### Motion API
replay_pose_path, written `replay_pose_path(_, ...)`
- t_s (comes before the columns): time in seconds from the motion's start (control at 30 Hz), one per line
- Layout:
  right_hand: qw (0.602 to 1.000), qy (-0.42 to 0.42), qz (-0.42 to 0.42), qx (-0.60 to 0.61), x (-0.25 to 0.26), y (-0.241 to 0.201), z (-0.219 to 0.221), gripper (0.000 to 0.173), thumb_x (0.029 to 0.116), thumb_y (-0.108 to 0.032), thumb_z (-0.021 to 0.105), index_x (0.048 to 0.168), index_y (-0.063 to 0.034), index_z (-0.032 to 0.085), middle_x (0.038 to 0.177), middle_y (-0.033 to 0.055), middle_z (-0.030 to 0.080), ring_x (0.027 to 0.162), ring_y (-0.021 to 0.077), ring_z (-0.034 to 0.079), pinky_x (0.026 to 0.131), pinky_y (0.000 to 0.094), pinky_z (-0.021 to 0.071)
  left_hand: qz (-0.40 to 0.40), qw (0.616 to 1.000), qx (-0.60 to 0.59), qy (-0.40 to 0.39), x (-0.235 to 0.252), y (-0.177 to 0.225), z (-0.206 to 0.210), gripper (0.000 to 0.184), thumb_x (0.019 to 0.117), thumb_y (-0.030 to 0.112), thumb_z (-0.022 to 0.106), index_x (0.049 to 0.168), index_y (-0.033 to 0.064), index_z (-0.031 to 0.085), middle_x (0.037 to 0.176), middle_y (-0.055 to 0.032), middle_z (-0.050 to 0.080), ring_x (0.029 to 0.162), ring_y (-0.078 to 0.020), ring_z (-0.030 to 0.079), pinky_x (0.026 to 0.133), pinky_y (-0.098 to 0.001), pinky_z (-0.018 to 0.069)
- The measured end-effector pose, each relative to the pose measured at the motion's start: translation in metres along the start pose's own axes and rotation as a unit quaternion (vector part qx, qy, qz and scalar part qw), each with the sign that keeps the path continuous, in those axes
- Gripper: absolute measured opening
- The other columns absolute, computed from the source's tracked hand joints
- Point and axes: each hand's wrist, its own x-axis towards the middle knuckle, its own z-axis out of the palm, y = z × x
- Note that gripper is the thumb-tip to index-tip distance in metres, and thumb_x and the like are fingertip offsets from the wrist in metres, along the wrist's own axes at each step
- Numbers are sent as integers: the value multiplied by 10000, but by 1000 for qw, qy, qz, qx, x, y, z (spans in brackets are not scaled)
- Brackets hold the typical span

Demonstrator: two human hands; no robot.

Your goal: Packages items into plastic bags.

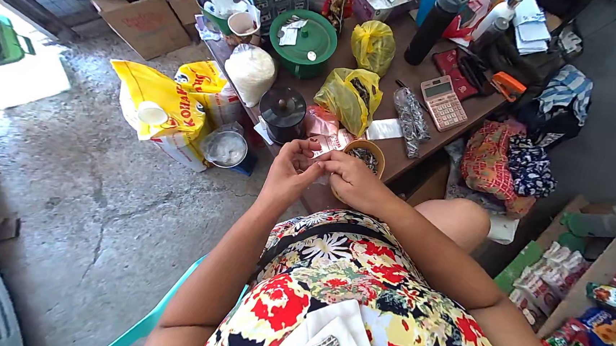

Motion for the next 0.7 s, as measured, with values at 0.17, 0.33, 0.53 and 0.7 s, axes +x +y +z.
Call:
replay_pose_path(0.17,999,10,19,-48,1,8,-1,302,981,29,483,1111,18,756,1248,146,683,1102,229,665,937,382,548,22,1000,20,1,8,-10,2,323,853,-36,670,1161,44,617,1146,-86,584,737,-79,628,661,-223,569)
replay_pose_path(0.33,933,47,-9,-355,1,27,3,151,938,-88,669,1022,-125,788,1166,86,717,1046,335,657,850,542,517,94,983,158,-7,17,-17,-2,66,838,-29,668,866,29,683,997,-88,572,774,-86,578,669,-206,516)
replay_pose_path(0.53,969,77,-52,-228,-4,37,-9,228,914,13,629,1062,-69,782,1277,119,689,1058,297,686,876,499,552,143,942,304,-3,19,-7,5,217,875,-54,625,1002,31,780,1012,-117,672,710,-116,596,655,-263,522)
replay_pose_path(0.7,978,124,76,-148,-13,84,-31,245,947,39,553,1145,19,696,1154,186,686,905,270,694,813,422,592,157,947,279,-20,19,4,2,212,899,-29,634,1037,42,778,1010,-99,698,739,-89,636,686,-235,551)
